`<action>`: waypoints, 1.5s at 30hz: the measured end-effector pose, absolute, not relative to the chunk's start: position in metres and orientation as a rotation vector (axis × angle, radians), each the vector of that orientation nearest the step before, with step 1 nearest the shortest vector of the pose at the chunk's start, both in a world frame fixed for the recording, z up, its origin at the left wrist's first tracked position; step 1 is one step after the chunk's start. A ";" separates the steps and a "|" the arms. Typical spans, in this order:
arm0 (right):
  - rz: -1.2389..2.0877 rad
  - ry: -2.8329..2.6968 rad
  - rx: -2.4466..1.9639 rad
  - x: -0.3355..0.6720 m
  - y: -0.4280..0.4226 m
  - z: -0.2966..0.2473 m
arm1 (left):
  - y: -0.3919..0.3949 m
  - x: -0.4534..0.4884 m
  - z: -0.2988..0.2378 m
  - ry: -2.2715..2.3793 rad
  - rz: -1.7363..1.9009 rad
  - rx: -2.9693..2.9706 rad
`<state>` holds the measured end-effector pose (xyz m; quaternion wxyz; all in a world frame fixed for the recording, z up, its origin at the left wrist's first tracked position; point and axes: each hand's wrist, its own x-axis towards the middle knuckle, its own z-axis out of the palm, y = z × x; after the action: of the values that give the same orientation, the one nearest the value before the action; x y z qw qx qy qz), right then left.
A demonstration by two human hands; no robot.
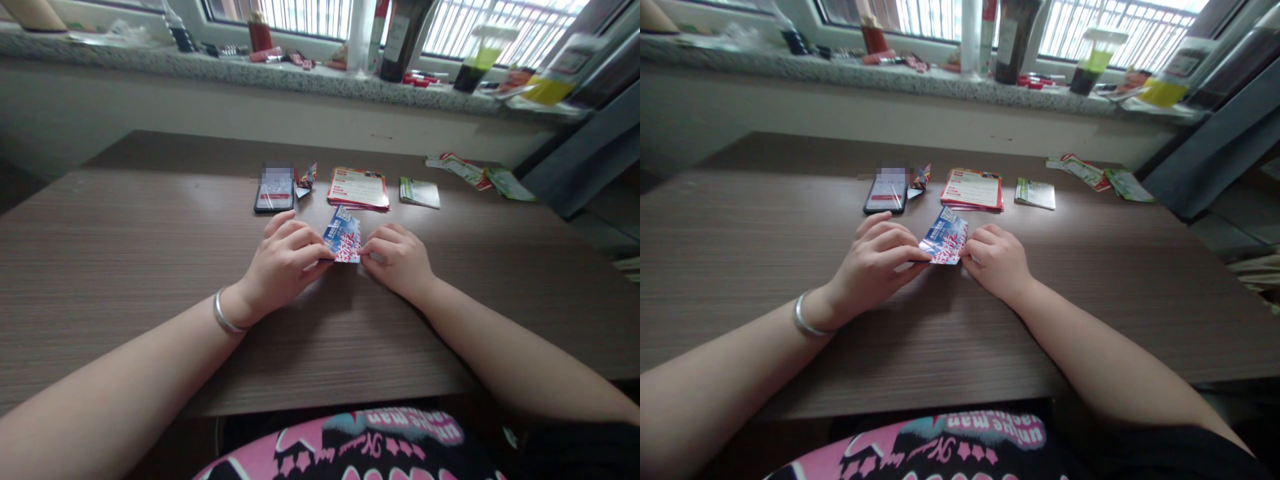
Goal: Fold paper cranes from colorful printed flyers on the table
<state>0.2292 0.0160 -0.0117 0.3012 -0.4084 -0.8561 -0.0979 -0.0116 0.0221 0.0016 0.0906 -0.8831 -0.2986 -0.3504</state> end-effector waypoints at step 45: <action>-0.172 -2.235 -1.166 0.233 0.015 -0.013 | 0.026 -0.016 -0.003 -0.865 -1.249 -2.867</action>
<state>0.2335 0.0153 -0.0130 0.3025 -0.4398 -0.8432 -0.0647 -0.0163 0.0263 -0.0030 -0.0516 -0.8825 -0.2662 -0.3844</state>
